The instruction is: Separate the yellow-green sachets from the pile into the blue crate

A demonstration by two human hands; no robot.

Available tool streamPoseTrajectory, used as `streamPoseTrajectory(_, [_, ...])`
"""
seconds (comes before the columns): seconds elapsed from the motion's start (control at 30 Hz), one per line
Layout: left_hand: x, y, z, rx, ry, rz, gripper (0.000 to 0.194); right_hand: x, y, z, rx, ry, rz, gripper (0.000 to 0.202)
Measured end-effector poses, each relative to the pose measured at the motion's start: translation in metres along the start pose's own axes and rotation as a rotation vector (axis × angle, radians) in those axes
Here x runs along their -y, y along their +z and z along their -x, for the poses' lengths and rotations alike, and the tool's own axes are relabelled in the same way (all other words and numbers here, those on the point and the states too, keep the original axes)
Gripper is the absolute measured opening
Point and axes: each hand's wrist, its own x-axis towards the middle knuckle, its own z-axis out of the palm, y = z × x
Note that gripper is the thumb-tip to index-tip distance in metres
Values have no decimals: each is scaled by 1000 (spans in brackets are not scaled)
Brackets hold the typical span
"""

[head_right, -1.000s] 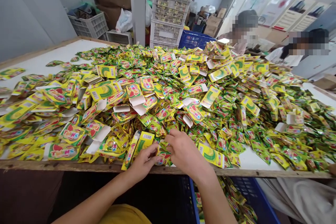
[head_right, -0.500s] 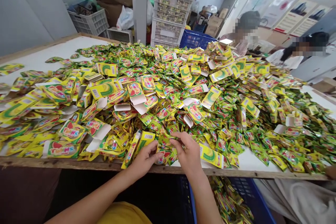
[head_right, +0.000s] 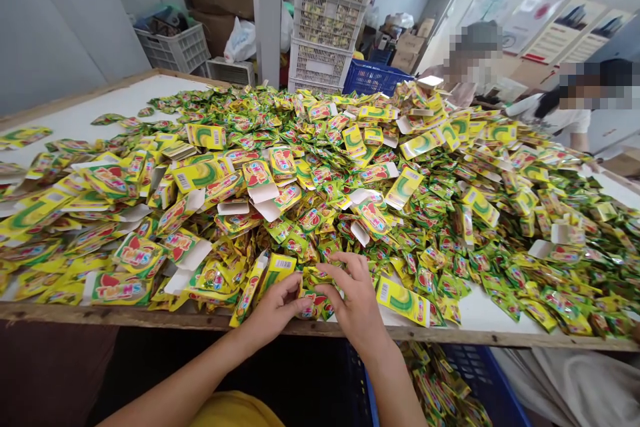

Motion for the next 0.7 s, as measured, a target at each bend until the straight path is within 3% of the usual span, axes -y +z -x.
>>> streamPoseTrajectory(0.1, [-2, 0, 0, 15, -34, 27, 22, 5, 5, 2, -18, -9, -22, 10])
streamPoseTrajectory(0.27, [-8, -2, 1, 2, -63, 48, 24, 10, 12, 10, 213, 50, -97, 10])
streamPoseTrajectory(0.33, [-12, -4, 2, 25, -58, 66, 26, 9, 13, 18, 132, 188, -218, 15])
streamPoseTrajectory(0.43, [-19, -7, 4, 42, -97, 124, 34, 7, 17, 32, -70, 577, -516, 26])
streamPoseTrajectory(0.53, [-26, -9, 6, 52, -231, 237, 33, 8, 21, 38, 6, 829, -826, 30])
streamPoseTrajectory(0.6, [-30, -10, 6, 49, -309, 307, 28, 10, 23, 38, 61, 813, -894, 28])
streamPoseTrajectory(0.7, [-31, -14, 5, 17, -353, 432, 31, 8, 23, 38, 74, 673, -873, 21])
